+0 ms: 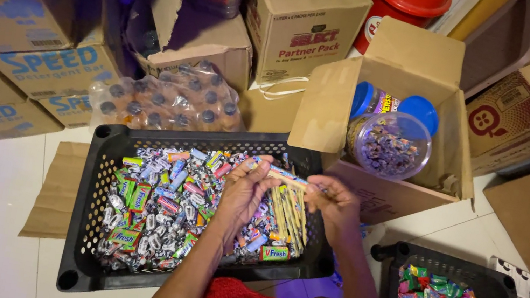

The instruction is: Sorting various wrapped candies and sticks from a large crate and boxes into a plastic jar.

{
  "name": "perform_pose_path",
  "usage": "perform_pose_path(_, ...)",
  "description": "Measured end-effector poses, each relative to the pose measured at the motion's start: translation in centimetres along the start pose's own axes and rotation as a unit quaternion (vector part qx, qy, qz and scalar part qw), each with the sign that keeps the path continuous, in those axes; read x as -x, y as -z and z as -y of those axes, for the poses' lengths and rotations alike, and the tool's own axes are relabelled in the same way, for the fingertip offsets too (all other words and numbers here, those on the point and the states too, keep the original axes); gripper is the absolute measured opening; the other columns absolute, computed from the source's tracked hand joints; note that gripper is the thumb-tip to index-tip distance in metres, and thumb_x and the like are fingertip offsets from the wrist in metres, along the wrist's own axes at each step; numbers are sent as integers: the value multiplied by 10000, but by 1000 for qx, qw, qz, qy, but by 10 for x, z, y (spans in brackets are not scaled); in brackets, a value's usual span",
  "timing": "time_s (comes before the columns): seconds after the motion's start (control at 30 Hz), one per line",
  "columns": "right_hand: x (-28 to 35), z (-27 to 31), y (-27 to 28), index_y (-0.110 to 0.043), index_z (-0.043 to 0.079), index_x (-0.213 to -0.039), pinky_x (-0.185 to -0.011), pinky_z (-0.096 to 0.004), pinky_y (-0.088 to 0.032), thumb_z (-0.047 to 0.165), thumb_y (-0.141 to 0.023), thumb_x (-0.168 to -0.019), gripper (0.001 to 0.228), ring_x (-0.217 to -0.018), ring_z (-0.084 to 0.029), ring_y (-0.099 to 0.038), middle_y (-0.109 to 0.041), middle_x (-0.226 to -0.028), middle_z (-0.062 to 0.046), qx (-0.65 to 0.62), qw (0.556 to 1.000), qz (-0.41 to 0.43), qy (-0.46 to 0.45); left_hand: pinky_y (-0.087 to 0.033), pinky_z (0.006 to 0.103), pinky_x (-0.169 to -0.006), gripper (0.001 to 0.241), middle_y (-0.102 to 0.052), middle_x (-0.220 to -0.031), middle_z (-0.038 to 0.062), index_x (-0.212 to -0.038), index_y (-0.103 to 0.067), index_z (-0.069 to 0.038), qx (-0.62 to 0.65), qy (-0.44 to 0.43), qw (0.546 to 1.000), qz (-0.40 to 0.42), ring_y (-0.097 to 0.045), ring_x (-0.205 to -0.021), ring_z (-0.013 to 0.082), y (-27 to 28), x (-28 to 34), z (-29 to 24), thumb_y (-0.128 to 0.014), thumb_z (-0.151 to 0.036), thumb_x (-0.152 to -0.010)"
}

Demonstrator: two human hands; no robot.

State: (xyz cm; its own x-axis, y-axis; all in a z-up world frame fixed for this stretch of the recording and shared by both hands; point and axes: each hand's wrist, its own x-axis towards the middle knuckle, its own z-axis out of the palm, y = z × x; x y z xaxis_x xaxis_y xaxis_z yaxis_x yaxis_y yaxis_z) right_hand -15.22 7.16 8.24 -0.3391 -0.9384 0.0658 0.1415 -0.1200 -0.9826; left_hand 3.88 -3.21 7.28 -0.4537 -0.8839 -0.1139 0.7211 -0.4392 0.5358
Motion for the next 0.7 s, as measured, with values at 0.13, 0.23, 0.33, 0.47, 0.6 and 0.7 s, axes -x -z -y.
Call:
perform_pose_path(0.13, 1, 10, -4, -709, -12, -1165, -654, -220, -471, 4, -698, -941, 225, -693, -70, -578, -698, -847, -32, -10, 999, -30, 35, -645, 377, -836, 192, -709, -992, 164, -1169, -647, 42, -10, 2, 1000, 16, -718, -894, 247, -7, 3, -1, -614, -37, -997)
perform_pose_path(0.23, 5, 21, -11, -710, -14, -1139, -634, -218, -452, 1, -715, -927, 212, -699, -59, -567, -710, -876, -23, 28, 996, -76, 47, -631, 393, -887, 157, -706, -1018, 168, -1139, -637, 29, 4, 9, 1000, 18, -714, -943, 259, -9, 3, 2, -614, -8, -988)
perform_pose_path(0.33, 10, 29, -16, -721, -11, -1111, -650, -210, -481, 11, -721, -934, 178, -718, -50, -599, -715, -872, -9, 45, 992, -97, 72, -634, 417, -892, 125, -694, -1013, 153, -1092, -637, 8, 24, -3, 999, 27, -714, -953, 271, -11, 2, 2, -616, 19, -970)
perform_pose_path(0.47, 18, 49, -21, -730, -2, -1110, -652, -199, -493, 26, -722, -949, 164, -729, -36, -609, -713, -862, 6, 47, 991, -86, 92, -611, 410, -938, 92, -699, -1089, 231, -1078, -608, 12, 45, 4, 998, 51, -717, -1034, 333, -26, 9, -7, -613, 37, -990)
perform_pose_path(0.6, 27, 74, -22, -731, -20, -1110, -642, -205, -500, 6, -749, -915, 198, -708, -55, -622, -738, -862, -22, 61, 984, -128, 105, -621, 410, -943, 188, -687, -1152, 282, -1106, -590, -19, 26, 13, 997, 75, -726, -1082, 373, -53, 19, -20, -605, 59, -936)
perform_pose_path(0.7, 37, 93, -16, -727, -29, -1142, -663, -203, -509, 3, -749, -911, 234, -728, -64, -637, -734, -865, -34, 81, 982, -139, 100, -613, 388, -944, 196, -685, -1214, 302, -1127, -586, 1, -2, 22, 996, 83, -729, -1091, 337, -72, 27, -27, -601, 67, -942)
